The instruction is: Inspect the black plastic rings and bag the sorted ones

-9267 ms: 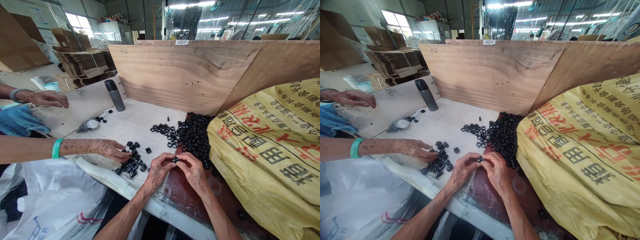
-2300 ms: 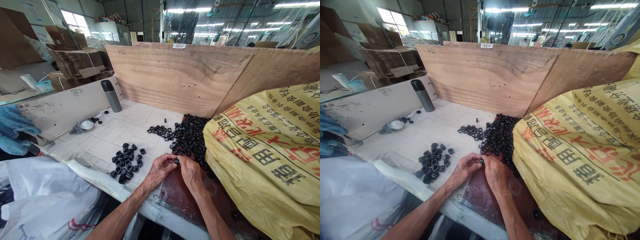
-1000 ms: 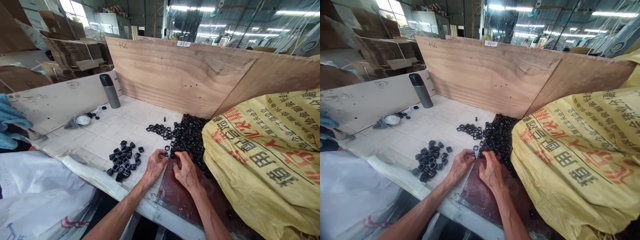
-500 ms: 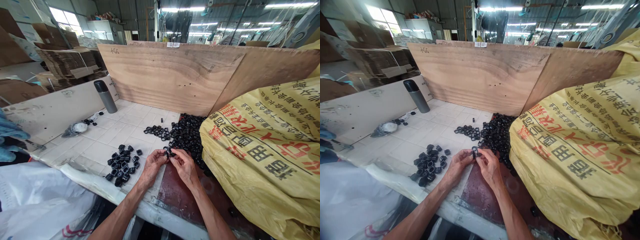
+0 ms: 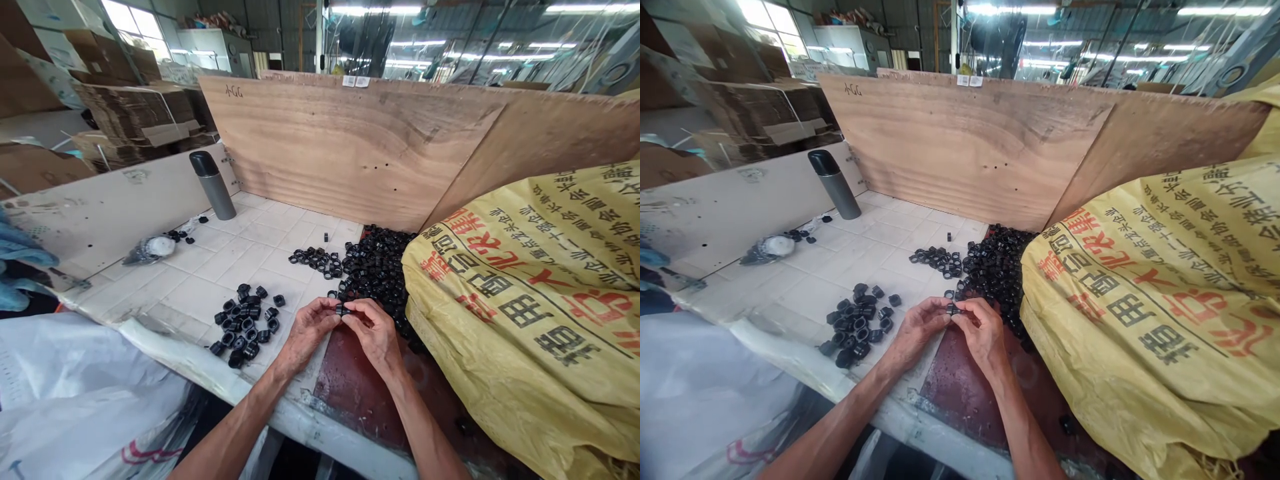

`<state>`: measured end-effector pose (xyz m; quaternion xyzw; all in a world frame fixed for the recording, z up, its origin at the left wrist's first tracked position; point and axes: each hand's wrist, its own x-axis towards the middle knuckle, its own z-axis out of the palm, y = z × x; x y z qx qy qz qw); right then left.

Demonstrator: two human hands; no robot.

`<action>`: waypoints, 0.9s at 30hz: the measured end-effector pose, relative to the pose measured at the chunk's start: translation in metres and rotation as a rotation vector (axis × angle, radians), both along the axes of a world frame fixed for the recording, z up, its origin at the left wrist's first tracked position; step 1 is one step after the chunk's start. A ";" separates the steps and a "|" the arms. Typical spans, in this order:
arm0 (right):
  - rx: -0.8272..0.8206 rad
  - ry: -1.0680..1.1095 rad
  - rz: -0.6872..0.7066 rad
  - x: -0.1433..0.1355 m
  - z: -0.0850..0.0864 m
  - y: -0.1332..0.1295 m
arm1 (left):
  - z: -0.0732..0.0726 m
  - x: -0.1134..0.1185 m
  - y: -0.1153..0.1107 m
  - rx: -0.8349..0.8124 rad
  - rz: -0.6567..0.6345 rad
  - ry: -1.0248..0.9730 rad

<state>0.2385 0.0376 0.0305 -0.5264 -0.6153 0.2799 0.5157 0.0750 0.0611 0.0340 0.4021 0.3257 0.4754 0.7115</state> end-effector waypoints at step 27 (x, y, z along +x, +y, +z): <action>0.079 -0.214 -0.014 0.000 0.006 -0.009 | -0.004 0.003 -0.002 0.044 -0.051 0.006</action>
